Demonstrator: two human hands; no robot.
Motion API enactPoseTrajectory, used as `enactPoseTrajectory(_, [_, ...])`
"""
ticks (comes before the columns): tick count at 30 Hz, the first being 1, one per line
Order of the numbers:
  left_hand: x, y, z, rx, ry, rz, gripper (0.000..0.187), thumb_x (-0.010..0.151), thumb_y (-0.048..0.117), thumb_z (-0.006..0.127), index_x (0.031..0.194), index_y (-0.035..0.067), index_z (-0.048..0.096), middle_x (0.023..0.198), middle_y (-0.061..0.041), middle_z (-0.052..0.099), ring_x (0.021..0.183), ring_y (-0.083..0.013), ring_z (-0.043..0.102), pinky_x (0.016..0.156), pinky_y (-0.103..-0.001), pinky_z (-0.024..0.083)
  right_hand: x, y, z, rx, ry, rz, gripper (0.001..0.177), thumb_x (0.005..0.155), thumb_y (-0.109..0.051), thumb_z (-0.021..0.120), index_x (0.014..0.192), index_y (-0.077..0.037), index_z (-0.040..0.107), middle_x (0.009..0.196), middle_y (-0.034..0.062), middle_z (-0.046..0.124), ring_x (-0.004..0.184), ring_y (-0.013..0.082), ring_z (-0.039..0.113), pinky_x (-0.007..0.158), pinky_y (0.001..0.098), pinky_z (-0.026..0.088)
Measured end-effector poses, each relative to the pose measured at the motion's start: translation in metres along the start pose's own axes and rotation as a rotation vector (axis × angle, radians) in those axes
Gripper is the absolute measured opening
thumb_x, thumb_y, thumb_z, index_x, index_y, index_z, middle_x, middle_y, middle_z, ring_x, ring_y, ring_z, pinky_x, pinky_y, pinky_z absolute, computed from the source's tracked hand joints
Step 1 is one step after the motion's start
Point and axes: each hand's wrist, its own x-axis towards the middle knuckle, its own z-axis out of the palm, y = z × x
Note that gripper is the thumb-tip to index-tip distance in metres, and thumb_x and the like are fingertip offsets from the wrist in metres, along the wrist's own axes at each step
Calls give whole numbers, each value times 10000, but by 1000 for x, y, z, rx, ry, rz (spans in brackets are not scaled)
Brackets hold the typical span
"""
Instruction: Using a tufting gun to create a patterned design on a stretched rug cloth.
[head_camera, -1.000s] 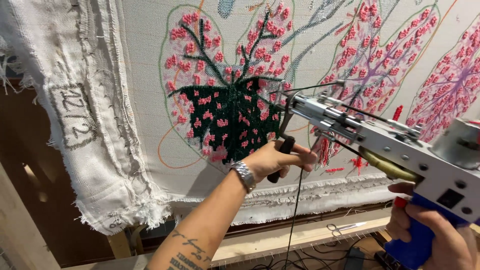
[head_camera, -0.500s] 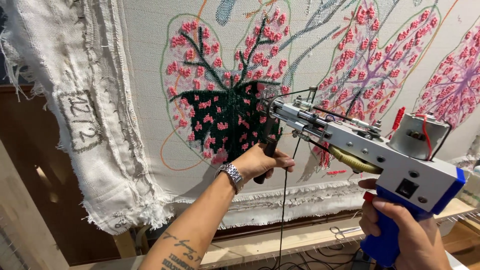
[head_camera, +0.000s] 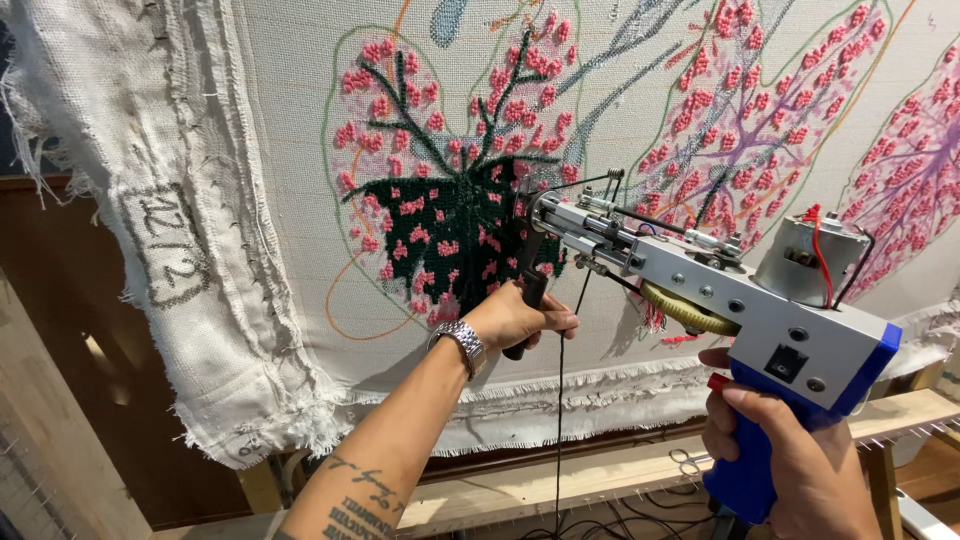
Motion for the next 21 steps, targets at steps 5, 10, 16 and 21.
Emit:
enactPoseTrajectory(5, [-6,9,0,43,14,-14,266,873,316,789,928,55,801,838,-32,802,506,-47,528,452,-244,422,-5,4,13,-39,34,-7,429,927,-28,669,1319,139,629,796,130,550,637,198,507,523,333,423])
enactPoseTrajectory(10, [1,-7,5,26,155,-25,433,887,479,721,1094,103,779,911,-6,804,490,-47,484,463,-233,430,-4,11,33,-91,3,-38,391,947,-36,662,1303,120,628,824,142,595,625,220,562,525,334,452])
enactPoseTrajectory(16, [6,-27,15,-168,461,218,555,968,590,520,1090,76,694,908,12,746,737,-27,692,475,-254,489,-9,5,61,-193,19,-45,336,890,-26,641,1216,55,623,786,100,617,593,174,544,495,328,446])
enactPoseTrajectory(21, [1,-17,17,-77,529,167,586,985,604,455,940,68,688,779,-34,744,624,-77,630,467,-258,468,-10,5,67,-232,44,-1,259,918,-60,660,1124,97,663,715,102,569,561,189,539,497,336,438])
